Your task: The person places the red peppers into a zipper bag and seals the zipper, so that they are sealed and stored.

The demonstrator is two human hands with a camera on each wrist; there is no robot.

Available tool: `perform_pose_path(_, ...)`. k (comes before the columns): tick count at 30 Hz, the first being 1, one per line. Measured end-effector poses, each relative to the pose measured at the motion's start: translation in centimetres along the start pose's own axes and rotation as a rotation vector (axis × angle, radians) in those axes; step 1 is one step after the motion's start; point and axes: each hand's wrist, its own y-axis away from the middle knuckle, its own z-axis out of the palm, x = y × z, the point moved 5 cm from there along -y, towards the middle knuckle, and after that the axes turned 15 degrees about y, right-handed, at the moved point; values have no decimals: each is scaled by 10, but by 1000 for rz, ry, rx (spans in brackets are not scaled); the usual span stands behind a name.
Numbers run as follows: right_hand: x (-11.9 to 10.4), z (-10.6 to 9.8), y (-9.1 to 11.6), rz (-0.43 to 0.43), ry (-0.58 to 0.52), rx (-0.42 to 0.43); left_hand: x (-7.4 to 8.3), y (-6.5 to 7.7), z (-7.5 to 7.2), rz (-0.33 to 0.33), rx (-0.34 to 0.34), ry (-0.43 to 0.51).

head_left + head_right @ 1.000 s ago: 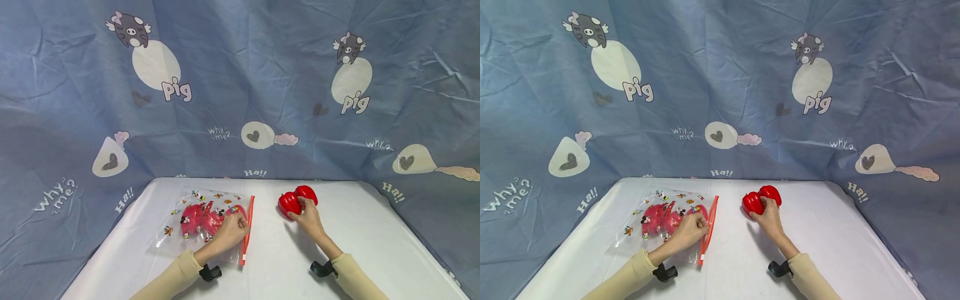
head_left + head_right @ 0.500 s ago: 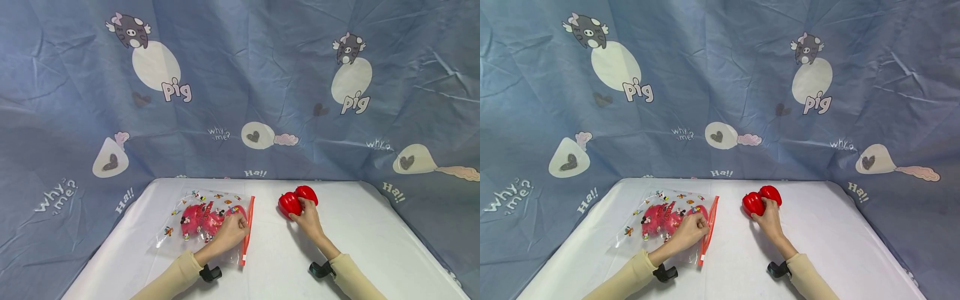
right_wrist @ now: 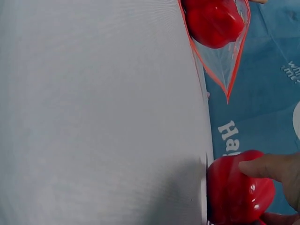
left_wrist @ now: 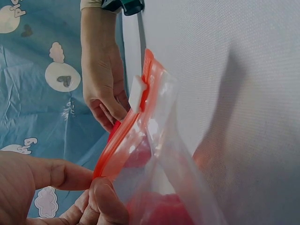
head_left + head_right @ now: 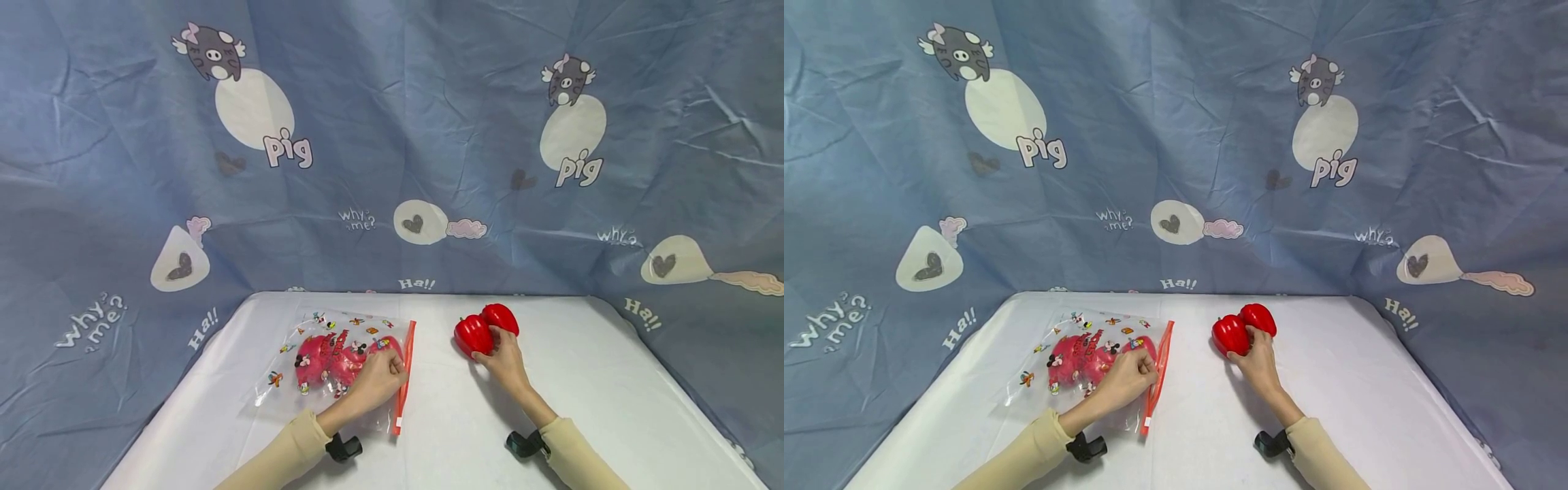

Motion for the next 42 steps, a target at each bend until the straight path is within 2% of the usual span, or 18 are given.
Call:
perform_pose_path(9,1,0,1,5,-4,14,0,0,-1,-5,1,9)
perform_pose_path(19,1,1,1,21,-38,-19,-1,1,0,-11,0,12)
perform_pose_path(42,-17,3,8,11,-112,9,0,0,0,-11,4,0)
